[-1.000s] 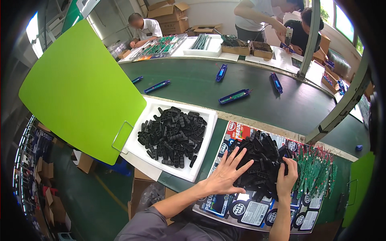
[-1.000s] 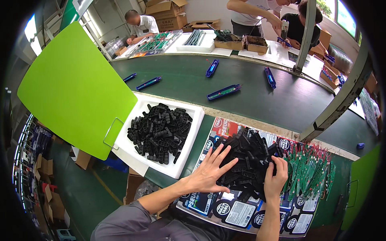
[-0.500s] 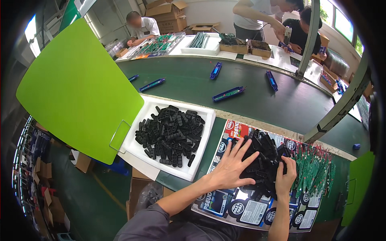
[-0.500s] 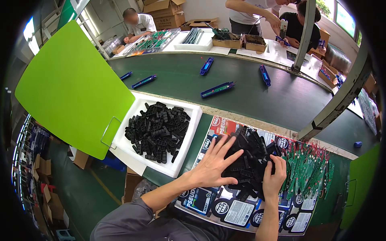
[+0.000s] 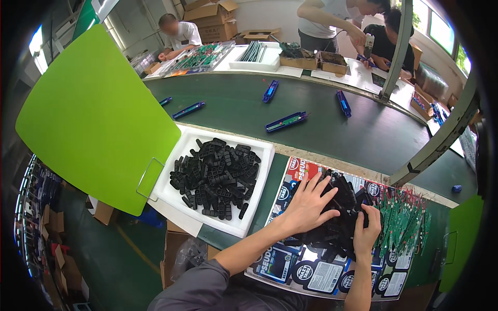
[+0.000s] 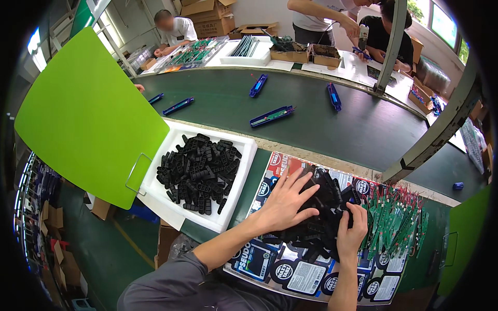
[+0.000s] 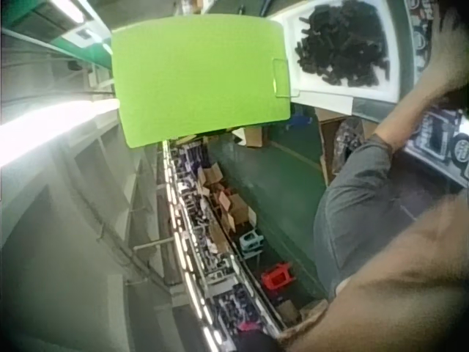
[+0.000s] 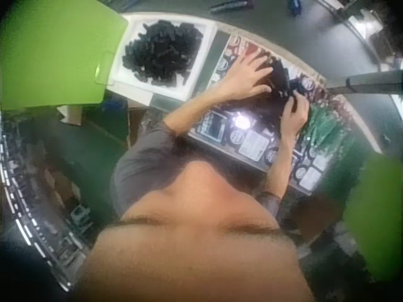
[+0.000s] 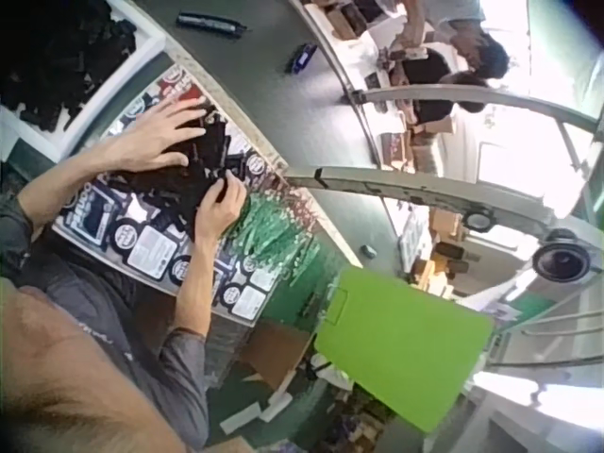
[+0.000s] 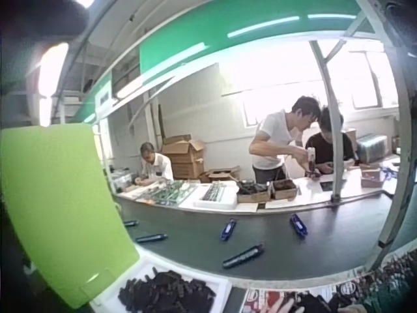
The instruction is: The person assembles small electronic devices by inserting green circuit boards into blue plastic housings. They repeatedly pick up a housing, insert a board, and place the assembled unit on the table. The person also handles black plastic components from a white tray, occasionally moving them aside.
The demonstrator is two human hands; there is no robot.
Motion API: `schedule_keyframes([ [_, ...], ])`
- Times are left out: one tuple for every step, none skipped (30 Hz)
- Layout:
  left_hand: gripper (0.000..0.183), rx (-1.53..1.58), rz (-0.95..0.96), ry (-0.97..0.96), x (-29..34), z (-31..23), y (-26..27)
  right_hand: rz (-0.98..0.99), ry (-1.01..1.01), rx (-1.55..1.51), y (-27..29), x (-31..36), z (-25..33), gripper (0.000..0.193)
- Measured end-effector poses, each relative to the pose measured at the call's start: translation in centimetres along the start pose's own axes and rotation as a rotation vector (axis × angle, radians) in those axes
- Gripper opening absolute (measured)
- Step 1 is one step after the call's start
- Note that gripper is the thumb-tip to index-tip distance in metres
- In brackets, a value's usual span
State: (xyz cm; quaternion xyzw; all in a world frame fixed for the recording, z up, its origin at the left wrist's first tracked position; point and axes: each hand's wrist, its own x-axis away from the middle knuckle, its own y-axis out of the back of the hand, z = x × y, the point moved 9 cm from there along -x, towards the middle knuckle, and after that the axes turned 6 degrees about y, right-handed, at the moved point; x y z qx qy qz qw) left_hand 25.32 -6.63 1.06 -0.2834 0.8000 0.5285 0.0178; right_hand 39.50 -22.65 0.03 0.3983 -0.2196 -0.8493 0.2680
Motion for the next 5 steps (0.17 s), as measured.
schedule_keyframes([
  [0.071,0.007,-0.006,0.017,0.1,0.3,0.0,0.001,-0.004,0.002,0.0,0.0,-0.1,0.022],
  [0.071,0.017,-0.007,0.037,0.2,0.6,0.0,0.003,-0.008,0.005,-0.1,0.0,-0.1,0.022],
  [0.07,0.027,-0.008,0.058,0.4,0.9,0.0,0.005,-0.012,0.007,-0.2,0.1,-0.2,0.022],
  [0.069,0.034,-0.009,0.079,0.5,1.2,0.1,0.005,-0.016,-0.002,-0.2,0.1,-0.3,0.022],
  [0.069,0.034,-0.009,0.083,0.5,1.4,0.2,0.005,-0.019,-0.011,-0.2,0.1,-0.4,0.022],
])
